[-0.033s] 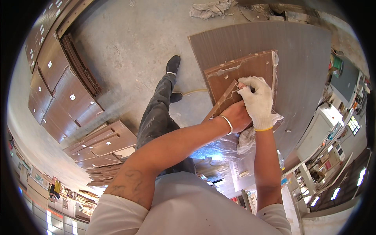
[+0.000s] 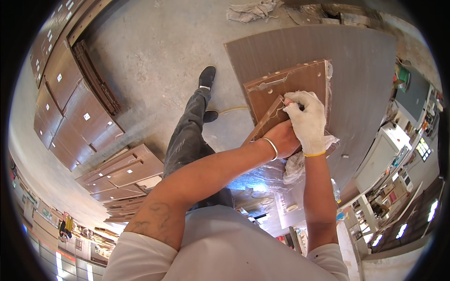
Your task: The person wipes the surface of flat wooden panels with a white cloth, then stacks them. They repeat this process for several panels, occasionally flipping them over to wipe the other side. The person also pours liquid from a plastic bottle onto the cloth and continues wiping.
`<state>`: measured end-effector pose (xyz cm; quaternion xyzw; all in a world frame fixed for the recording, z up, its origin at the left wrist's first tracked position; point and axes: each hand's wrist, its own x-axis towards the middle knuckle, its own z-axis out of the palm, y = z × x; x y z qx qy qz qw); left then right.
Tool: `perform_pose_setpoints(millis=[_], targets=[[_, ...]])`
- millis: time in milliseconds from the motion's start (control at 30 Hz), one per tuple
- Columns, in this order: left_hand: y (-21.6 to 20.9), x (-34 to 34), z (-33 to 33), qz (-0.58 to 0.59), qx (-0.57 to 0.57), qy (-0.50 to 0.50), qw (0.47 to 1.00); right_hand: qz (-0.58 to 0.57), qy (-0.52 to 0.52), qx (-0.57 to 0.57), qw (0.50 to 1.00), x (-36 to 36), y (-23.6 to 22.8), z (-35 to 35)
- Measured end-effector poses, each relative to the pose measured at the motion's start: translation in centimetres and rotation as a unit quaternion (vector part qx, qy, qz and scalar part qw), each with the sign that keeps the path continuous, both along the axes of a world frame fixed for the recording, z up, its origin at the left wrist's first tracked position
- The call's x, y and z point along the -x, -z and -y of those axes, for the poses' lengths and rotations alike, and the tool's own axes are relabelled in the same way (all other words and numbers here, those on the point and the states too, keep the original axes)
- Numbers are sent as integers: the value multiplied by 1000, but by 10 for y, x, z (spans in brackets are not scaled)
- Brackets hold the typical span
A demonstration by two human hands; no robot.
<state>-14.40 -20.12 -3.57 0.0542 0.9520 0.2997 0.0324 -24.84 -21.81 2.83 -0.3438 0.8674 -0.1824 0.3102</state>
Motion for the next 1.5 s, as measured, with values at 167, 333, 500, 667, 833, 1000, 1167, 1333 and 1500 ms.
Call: perform_pose_setpoints(millis=[167,333,500,667,833,1000,1167,1333,1500], targets=[[8,1,-6,-6,-63,-29,998,-19,8,-27,999,-7,-1,13],[7,3,0,-39,-61,-48,996,56,82,30,995,-4,-2,9],[-14,1,14,-10,74,-16,997,111,292,182,932,9,-12,-46],[-22,3,20,-24,81,-32,996,-201,415,64,885,-19,-21,-149],[-18,1,19,-36,82,-19,996,-201,278,-52,938,-84,10,-241],[-45,-75,5,7,-10,-16,1000,-234,136,-90,958,-81,29,-238],[-70,-184,-9,106,-82,-81,988,-241,129,-49,961,-89,5,-189],[-45,-211,-3,301,-275,-310,859,-304,241,-134,912,-81,1,-210],[-15,-212,-11,314,-376,-286,823,-299,304,-251,869,-34,48,-204]])
